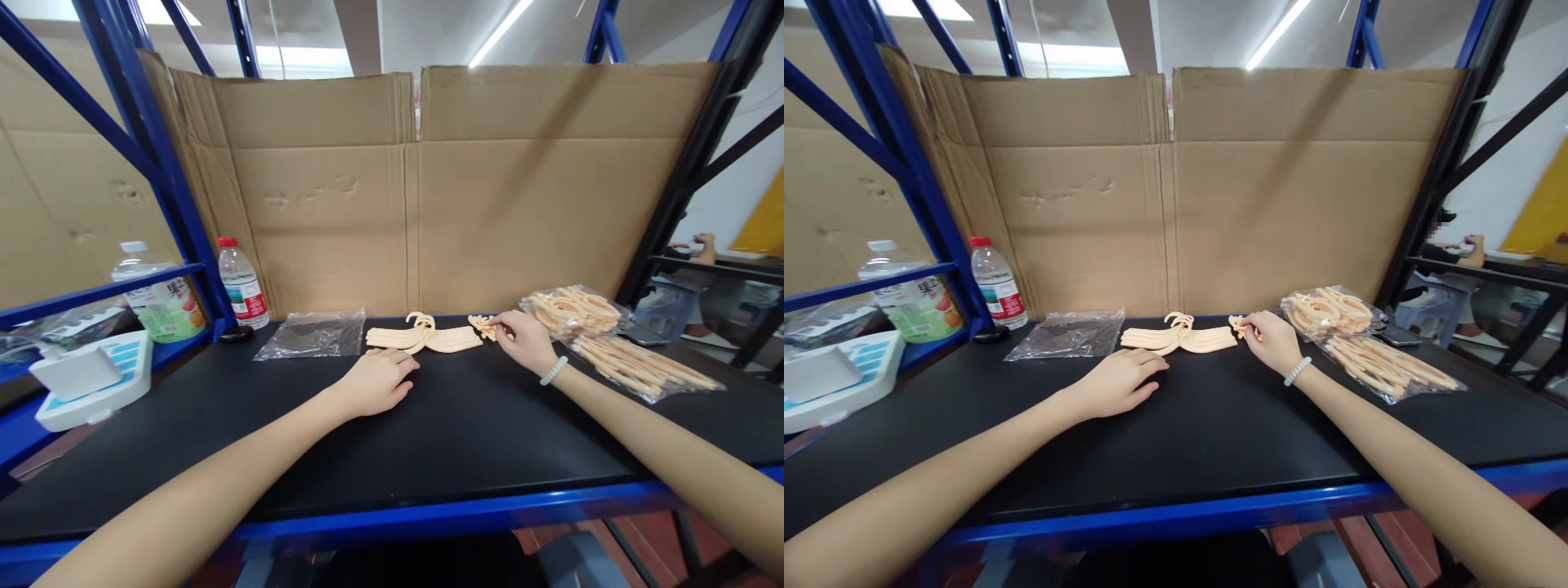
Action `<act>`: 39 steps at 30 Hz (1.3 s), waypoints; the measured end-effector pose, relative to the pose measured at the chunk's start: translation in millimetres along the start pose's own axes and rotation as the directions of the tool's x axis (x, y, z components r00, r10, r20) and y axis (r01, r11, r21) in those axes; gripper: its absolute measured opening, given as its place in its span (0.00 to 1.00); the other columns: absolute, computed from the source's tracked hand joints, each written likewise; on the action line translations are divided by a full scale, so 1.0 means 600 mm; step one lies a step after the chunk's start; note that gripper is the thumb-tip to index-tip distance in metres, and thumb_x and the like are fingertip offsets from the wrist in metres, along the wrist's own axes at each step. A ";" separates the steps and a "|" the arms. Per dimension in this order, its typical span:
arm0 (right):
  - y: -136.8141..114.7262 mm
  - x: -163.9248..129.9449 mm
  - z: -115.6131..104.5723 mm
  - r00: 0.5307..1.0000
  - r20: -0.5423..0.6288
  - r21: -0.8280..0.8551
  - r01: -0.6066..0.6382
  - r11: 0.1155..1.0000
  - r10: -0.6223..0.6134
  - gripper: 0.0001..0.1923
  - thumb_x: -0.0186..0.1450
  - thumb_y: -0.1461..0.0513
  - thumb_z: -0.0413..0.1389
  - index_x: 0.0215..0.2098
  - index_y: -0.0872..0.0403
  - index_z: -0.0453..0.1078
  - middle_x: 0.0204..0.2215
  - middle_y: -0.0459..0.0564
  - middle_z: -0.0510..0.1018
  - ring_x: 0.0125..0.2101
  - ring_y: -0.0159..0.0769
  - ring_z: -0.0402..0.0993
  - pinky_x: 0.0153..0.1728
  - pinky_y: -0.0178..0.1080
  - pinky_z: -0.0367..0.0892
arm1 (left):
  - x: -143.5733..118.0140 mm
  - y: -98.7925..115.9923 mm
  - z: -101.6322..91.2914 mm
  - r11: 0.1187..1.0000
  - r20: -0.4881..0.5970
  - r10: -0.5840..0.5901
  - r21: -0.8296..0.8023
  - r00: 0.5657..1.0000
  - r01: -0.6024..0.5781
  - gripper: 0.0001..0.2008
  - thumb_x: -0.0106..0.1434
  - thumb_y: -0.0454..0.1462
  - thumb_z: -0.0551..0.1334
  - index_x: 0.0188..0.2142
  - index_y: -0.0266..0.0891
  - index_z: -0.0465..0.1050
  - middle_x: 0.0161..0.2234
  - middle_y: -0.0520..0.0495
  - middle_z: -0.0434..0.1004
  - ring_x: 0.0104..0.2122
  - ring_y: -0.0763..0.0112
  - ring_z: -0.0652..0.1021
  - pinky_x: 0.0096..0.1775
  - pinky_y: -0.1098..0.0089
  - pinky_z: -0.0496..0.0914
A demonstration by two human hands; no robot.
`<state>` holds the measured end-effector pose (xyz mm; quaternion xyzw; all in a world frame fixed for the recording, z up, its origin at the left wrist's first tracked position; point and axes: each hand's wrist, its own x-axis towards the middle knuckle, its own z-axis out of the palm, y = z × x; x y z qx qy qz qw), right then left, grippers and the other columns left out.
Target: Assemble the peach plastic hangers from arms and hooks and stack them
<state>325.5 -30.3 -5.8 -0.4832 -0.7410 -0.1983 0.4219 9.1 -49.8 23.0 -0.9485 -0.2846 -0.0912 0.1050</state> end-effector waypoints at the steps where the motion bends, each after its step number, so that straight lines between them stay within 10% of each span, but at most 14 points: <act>1: 0.003 0.002 -0.001 1.000 0.002 0.004 -0.005 1.000 0.005 0.10 0.62 0.65 0.47 0.32 0.54 0.71 0.27 0.51 0.76 0.29 0.40 0.71 0.29 0.40 0.65 | 0.000 0.000 0.000 1.000 -0.008 -0.009 -0.001 1.000 0.009 0.16 0.64 0.37 0.54 0.50 0.39 0.68 0.51 0.43 0.71 0.50 0.59 0.72 0.51 0.60 0.65; 10: 0.002 0.006 -0.007 0.981 0.187 0.059 0.040 0.997 -0.050 0.10 0.60 0.66 0.49 0.35 0.53 0.71 0.28 0.49 0.76 0.29 0.36 0.71 0.30 0.37 0.67 | 0.003 -0.011 0.020 0.988 -0.081 -0.136 0.058 0.987 0.141 0.20 0.65 0.39 0.52 0.54 0.33 0.64 0.55 0.37 0.67 0.54 0.55 0.68 0.53 0.56 0.63; 21: -0.029 -0.010 -0.005 0.834 0.509 0.058 0.214 0.975 -0.214 0.18 0.63 0.67 0.48 0.51 0.52 0.67 0.46 0.55 0.70 0.44 0.42 0.71 0.44 0.44 0.69 | -0.006 -0.014 0.042 0.960 -0.079 -0.277 0.017 0.958 0.280 0.24 0.66 0.41 0.50 0.56 0.28 0.62 0.57 0.33 0.64 0.58 0.53 0.63 0.58 0.51 0.56; 39: -0.026 -0.017 0.000 0.846 0.473 0.167 0.187 0.968 -0.245 0.19 0.63 0.68 0.48 0.51 0.50 0.67 0.44 0.55 0.70 0.45 0.43 0.70 0.46 0.47 0.69 | -0.006 -0.015 0.039 0.961 -0.072 -0.267 -0.095 0.961 0.260 0.19 0.65 0.38 0.51 0.53 0.34 0.64 0.53 0.38 0.68 0.53 0.56 0.68 0.54 0.55 0.61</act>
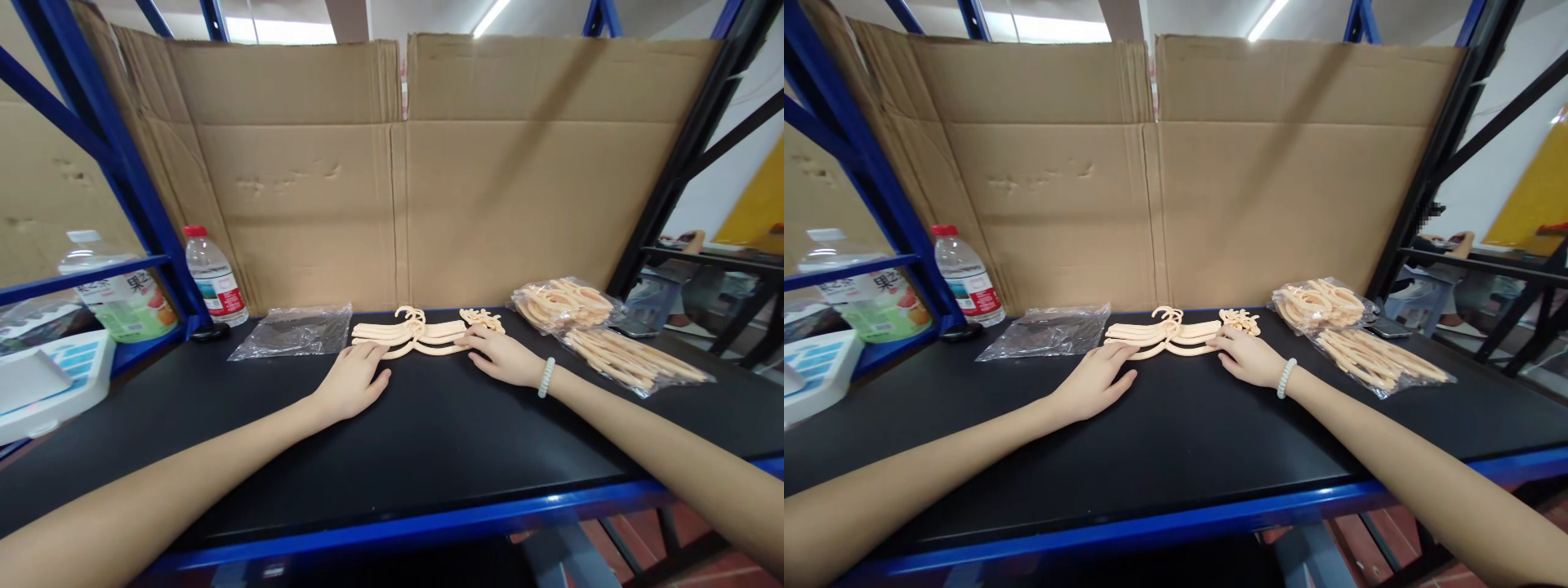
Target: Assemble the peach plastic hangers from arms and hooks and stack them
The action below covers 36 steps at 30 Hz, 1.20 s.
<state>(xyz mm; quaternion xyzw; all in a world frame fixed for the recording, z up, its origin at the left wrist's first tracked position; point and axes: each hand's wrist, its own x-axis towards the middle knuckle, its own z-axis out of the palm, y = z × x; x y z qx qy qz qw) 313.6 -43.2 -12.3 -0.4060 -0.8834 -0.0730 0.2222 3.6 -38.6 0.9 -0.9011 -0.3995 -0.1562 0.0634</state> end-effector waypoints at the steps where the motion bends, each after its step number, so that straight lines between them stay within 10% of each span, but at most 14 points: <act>1: -0.001 0.001 0.000 1.000 -0.001 0.023 0.015 1.000 -0.015 0.19 0.63 0.68 0.47 0.51 0.51 0.67 0.44 0.55 0.70 0.45 0.42 0.70 0.46 0.46 0.68 | 0.001 -0.001 0.000 1.000 -0.004 0.015 -0.019 1.000 -0.015 0.18 0.65 0.38 0.51 0.53 0.34 0.65 0.52 0.38 0.69 0.53 0.57 0.69 0.54 0.56 0.63; 19: -0.005 0.002 0.001 0.999 -0.044 0.054 0.013 0.998 -0.011 0.16 0.63 0.68 0.47 0.46 0.52 0.70 0.39 0.53 0.71 0.38 0.38 0.71 0.40 0.41 0.69 | 0.001 -0.009 0.005 0.998 -0.108 0.019 -0.061 0.994 -0.025 0.14 0.62 0.32 0.52 0.47 0.37 0.67 0.46 0.41 0.71 0.49 0.58 0.69 0.50 0.57 0.66; 28: 0.091 -0.019 -0.020 0.912 -0.337 -0.032 -0.257 0.966 0.232 0.11 0.61 0.65 0.48 0.36 0.56 0.72 0.27 0.50 0.73 0.29 0.38 0.70 0.32 0.40 0.67 | -0.001 -0.003 -0.001 0.999 -0.099 -0.029 -0.021 0.995 0.027 0.12 0.61 0.32 0.53 0.45 0.39 0.68 0.45 0.44 0.73 0.48 0.58 0.70 0.48 0.58 0.66; 36: 0.118 -0.021 -0.009 0.920 -0.321 -0.093 -0.266 0.960 0.224 0.11 0.63 0.64 0.49 0.40 0.56 0.72 0.34 0.54 0.76 0.37 0.43 0.71 0.41 0.45 0.67 | 0.000 -0.005 0.001 0.999 -0.094 -0.031 -0.044 0.995 0.027 0.11 0.61 0.32 0.54 0.44 0.38 0.68 0.44 0.45 0.74 0.47 0.59 0.71 0.48 0.59 0.66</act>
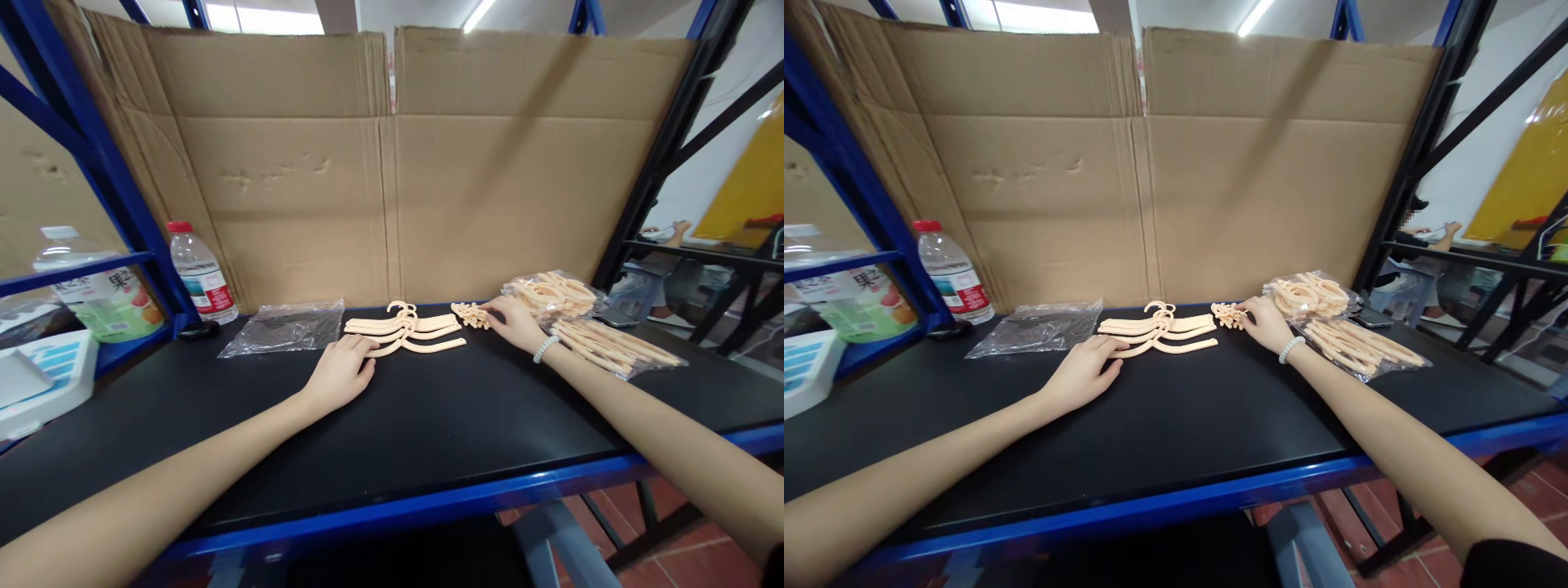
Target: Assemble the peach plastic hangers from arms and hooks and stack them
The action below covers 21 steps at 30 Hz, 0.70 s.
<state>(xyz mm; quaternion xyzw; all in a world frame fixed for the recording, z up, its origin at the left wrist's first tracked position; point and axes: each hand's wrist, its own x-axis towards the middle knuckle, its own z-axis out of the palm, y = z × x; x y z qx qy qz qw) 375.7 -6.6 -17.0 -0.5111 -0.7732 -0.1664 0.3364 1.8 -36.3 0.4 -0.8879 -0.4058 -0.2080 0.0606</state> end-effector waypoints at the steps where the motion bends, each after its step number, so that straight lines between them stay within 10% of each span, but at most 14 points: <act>1: -0.003 0.002 0.003 1.000 0.014 -0.008 0.017 1.000 -0.016 0.12 0.63 0.64 0.49 0.41 0.57 0.72 0.36 0.55 0.76 0.39 0.44 0.70 0.43 0.46 0.66 | 0.000 0.000 0.000 1.000 0.001 -0.001 -0.003 1.000 0.001 0.11 0.61 0.32 0.54 0.43 0.38 0.69 0.44 0.45 0.74 0.47 0.59 0.71 0.48 0.59 0.66; 10: -0.019 0.022 0.026 0.993 0.105 -0.045 0.049 0.998 -0.044 0.10 0.62 0.68 0.50 0.35 0.56 0.73 0.33 0.56 0.78 0.36 0.45 0.70 0.41 0.44 0.66 | 0.003 -0.005 0.006 1.000 -0.025 0.017 -0.020 1.000 -0.017 0.10 0.62 0.32 0.53 0.39 0.38 0.70 0.40 0.44 0.74 0.44 0.59 0.72 0.45 0.59 0.68; 21: -0.037 0.019 -0.006 0.959 -0.200 0.203 -0.158 0.966 0.199 0.09 0.63 0.65 0.49 0.36 0.55 0.71 0.33 0.53 0.79 0.34 0.41 0.76 0.39 0.44 0.71 | 0.007 -0.009 0.014 0.979 -0.055 -0.011 -0.201 0.998 -0.001 0.06 0.61 0.32 0.52 0.32 0.38 0.67 0.36 0.43 0.71 0.40 0.60 0.71 0.43 0.61 0.68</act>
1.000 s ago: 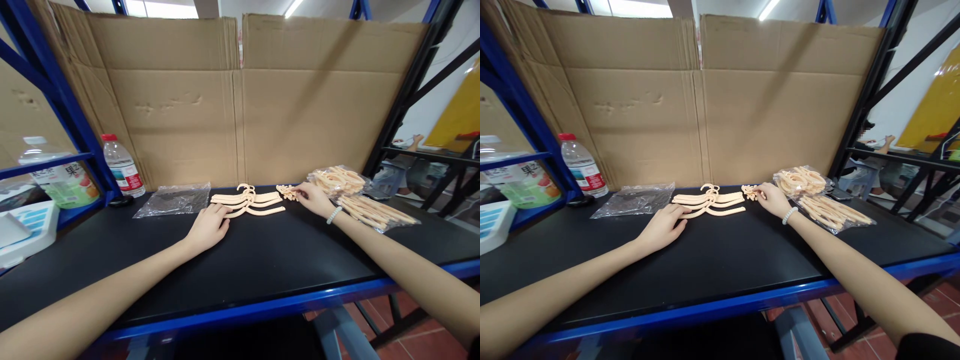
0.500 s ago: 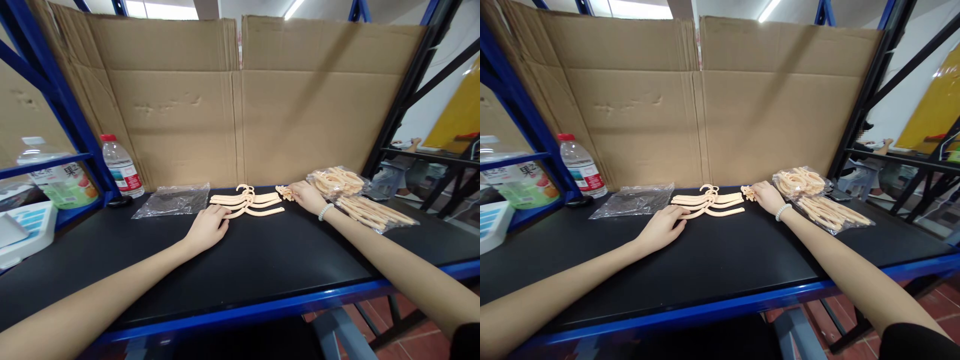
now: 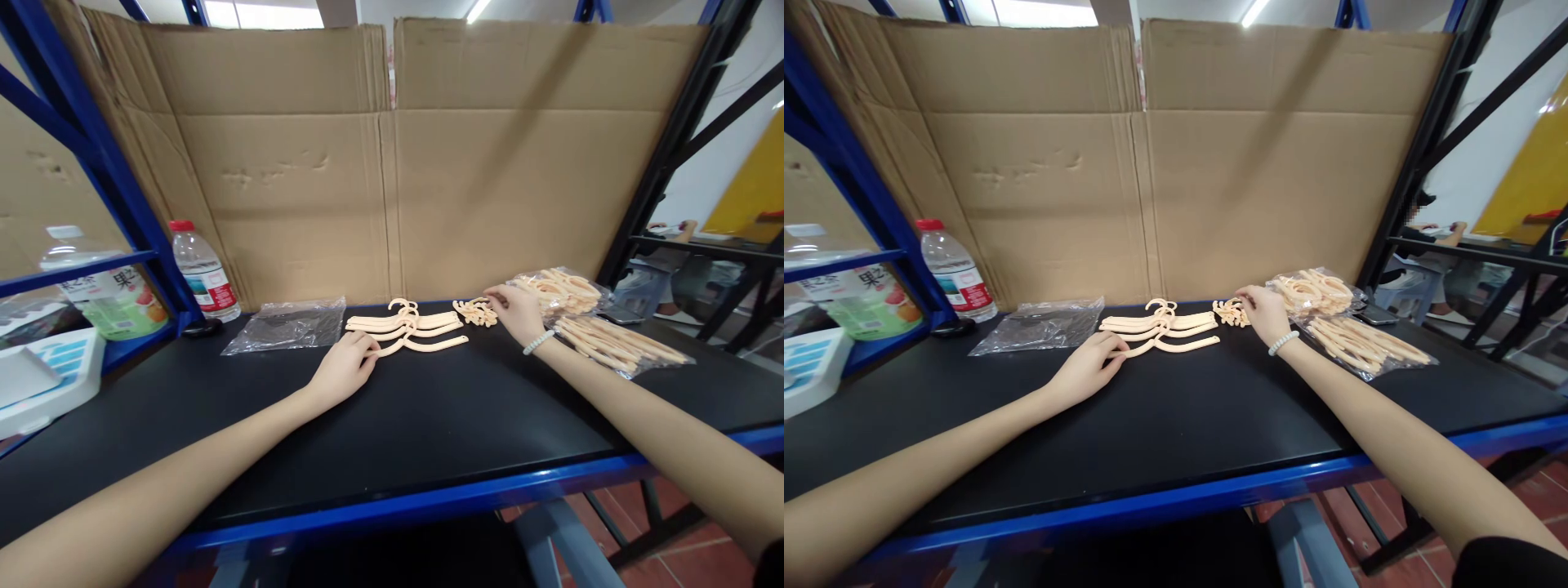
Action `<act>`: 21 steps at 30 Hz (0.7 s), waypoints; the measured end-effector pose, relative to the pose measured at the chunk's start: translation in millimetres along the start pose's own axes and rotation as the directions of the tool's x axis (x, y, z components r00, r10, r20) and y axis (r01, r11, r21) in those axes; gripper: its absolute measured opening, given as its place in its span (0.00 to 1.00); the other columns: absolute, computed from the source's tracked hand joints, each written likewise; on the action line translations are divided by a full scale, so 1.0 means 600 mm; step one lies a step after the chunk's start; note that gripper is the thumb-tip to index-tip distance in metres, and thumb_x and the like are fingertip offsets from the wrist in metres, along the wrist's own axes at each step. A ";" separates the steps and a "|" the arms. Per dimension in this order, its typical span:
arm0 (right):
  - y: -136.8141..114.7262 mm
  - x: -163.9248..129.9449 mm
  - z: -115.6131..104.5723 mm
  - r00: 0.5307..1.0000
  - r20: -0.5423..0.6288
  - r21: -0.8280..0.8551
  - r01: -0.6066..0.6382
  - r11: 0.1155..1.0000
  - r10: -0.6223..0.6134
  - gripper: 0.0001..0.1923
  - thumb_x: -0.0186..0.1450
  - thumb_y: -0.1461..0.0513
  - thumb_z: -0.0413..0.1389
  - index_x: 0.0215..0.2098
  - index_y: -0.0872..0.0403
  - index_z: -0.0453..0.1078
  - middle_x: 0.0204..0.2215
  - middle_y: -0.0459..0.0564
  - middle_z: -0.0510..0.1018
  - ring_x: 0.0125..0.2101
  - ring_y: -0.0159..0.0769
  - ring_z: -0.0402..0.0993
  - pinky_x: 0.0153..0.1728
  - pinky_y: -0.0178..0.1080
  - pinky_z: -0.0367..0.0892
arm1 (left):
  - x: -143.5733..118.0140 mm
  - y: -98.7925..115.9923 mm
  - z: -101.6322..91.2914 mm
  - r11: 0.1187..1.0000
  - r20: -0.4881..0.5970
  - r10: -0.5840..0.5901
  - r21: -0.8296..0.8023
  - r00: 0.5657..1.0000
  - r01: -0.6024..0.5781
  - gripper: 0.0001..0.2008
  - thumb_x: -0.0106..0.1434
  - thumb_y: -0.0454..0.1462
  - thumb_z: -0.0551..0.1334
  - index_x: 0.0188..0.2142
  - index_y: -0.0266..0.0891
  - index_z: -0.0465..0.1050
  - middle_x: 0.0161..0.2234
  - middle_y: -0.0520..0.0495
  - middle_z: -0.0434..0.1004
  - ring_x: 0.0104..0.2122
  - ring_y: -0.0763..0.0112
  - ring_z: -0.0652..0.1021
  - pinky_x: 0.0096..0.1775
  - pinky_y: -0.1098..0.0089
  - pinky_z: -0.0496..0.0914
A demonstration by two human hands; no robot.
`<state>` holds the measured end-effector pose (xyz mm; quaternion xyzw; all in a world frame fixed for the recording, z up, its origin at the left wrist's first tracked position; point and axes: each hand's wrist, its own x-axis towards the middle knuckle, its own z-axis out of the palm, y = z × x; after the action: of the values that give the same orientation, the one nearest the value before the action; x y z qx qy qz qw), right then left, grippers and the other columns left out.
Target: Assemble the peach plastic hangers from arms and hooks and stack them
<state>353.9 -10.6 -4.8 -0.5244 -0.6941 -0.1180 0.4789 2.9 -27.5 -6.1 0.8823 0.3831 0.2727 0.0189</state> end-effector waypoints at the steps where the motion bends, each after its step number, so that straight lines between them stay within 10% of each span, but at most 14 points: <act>1: -0.005 -0.003 -0.003 1.000 -0.019 0.030 -0.022 0.999 0.023 0.09 0.63 0.64 0.49 0.37 0.55 0.71 0.33 0.53 0.79 0.33 0.39 0.77 0.37 0.43 0.72 | 0.000 -0.001 0.000 1.000 -0.005 -0.004 -0.016 1.000 0.004 0.05 0.61 0.32 0.52 0.32 0.38 0.67 0.36 0.44 0.71 0.40 0.60 0.71 0.43 0.61 0.68; 10: -0.067 -0.011 -0.033 0.912 -0.028 0.593 -0.314 0.742 0.408 0.13 0.53 0.56 0.63 0.31 0.57 0.71 0.27 0.51 0.78 0.30 0.38 0.77 0.36 0.43 0.74 | 0.002 -0.004 -0.002 0.991 -0.032 -0.078 -0.110 0.996 0.074 0.03 0.61 0.32 0.52 0.31 0.39 0.62 0.31 0.47 0.72 0.32 0.64 0.73 0.35 0.65 0.67; 21: -0.094 -0.045 -0.021 0.759 0.357 0.781 -0.563 0.272 0.544 0.17 0.46 0.70 0.62 0.36 0.54 0.74 0.24 0.43 0.73 0.25 0.26 0.71 0.30 0.31 0.71 | -0.001 -0.007 -0.001 0.953 -0.088 -0.126 -0.288 0.988 0.096 0.02 0.60 0.34 0.55 0.31 0.39 0.62 0.31 0.49 0.70 0.33 0.67 0.74 0.40 0.63 0.72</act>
<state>313.1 -59.2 -0.4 -0.4237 -0.4345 0.4195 0.6751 -0.6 -24.8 -6.7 0.8320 0.3897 0.3693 0.1397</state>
